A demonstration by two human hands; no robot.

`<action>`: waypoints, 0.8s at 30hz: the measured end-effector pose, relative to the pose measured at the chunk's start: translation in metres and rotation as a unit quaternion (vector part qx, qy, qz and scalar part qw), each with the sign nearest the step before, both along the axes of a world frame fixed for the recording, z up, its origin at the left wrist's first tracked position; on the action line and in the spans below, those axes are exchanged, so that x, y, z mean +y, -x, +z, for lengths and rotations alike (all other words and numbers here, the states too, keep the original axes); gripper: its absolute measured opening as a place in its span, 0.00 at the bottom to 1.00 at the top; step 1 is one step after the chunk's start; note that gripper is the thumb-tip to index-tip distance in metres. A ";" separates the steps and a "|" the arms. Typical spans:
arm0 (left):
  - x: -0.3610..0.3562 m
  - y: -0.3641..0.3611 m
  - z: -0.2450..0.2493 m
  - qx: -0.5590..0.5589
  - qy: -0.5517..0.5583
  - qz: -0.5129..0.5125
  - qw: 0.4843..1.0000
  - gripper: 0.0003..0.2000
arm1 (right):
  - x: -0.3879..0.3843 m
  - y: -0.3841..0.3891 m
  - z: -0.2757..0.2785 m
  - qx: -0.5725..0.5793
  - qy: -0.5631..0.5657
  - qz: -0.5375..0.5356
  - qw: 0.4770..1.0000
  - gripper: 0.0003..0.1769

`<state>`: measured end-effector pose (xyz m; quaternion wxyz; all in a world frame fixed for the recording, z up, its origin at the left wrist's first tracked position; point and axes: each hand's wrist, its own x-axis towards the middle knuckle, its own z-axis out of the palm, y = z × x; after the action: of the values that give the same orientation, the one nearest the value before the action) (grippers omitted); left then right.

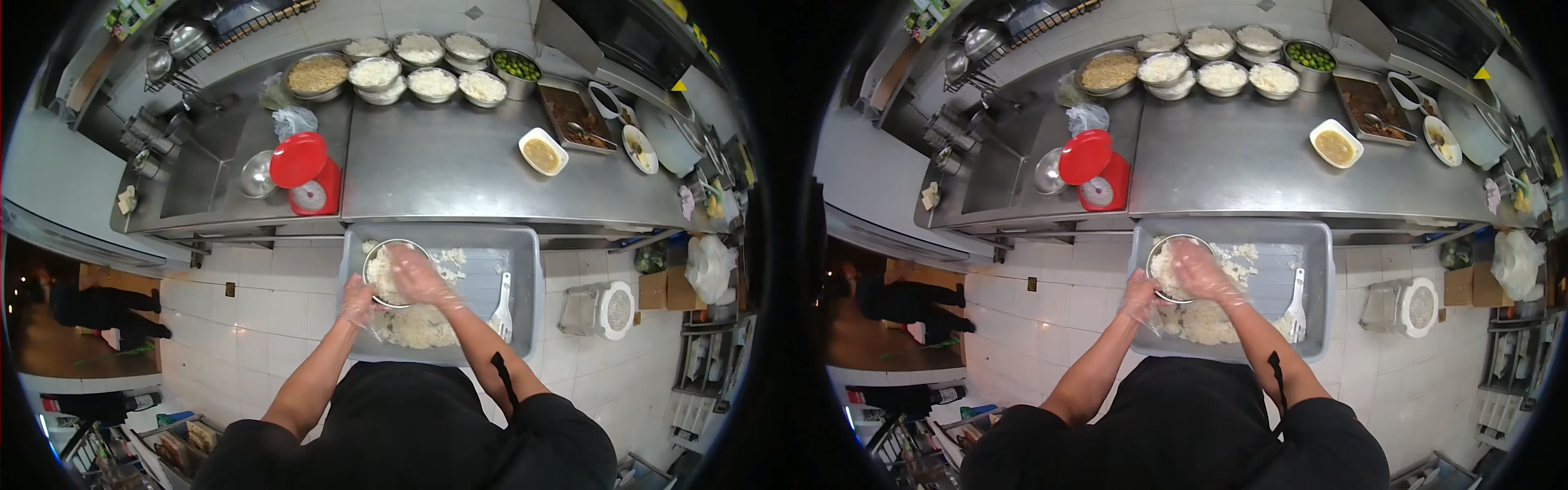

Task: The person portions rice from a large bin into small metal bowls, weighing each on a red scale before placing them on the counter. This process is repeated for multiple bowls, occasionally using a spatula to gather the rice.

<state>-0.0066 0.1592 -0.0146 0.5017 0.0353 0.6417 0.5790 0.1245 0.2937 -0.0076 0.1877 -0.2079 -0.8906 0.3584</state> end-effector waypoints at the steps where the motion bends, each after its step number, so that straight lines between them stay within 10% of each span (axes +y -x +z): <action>1: 0.001 0.004 0.020 0.001 -0.015 0.020 1.000 0.17 | 0.010 -0.005 0.009 0.070 0.133 0.000 0.989 0.28; 5: 0.006 0.046 0.090 0.046 -0.072 0.093 0.992 0.16 | 0.050 -0.041 -0.016 0.174 0.315 -0.181 0.915 0.30; 10: 0.042 0.126 0.151 0.174 -0.188 0.147 0.955 0.18 | 0.032 -0.101 -0.232 -0.295 0.072 0.034 0.952 0.26; 24: 0.073 0.232 0.140 0.065 -0.098 0.218 0.969 0.18 | -0.055 -0.142 -0.189 -0.442 0.130 0.062 0.885 0.14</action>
<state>-0.2390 0.2324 0.1253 0.3146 -0.0182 0.6052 0.7310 0.2667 0.2382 -0.1963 -0.2766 -0.3114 -0.8378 0.3531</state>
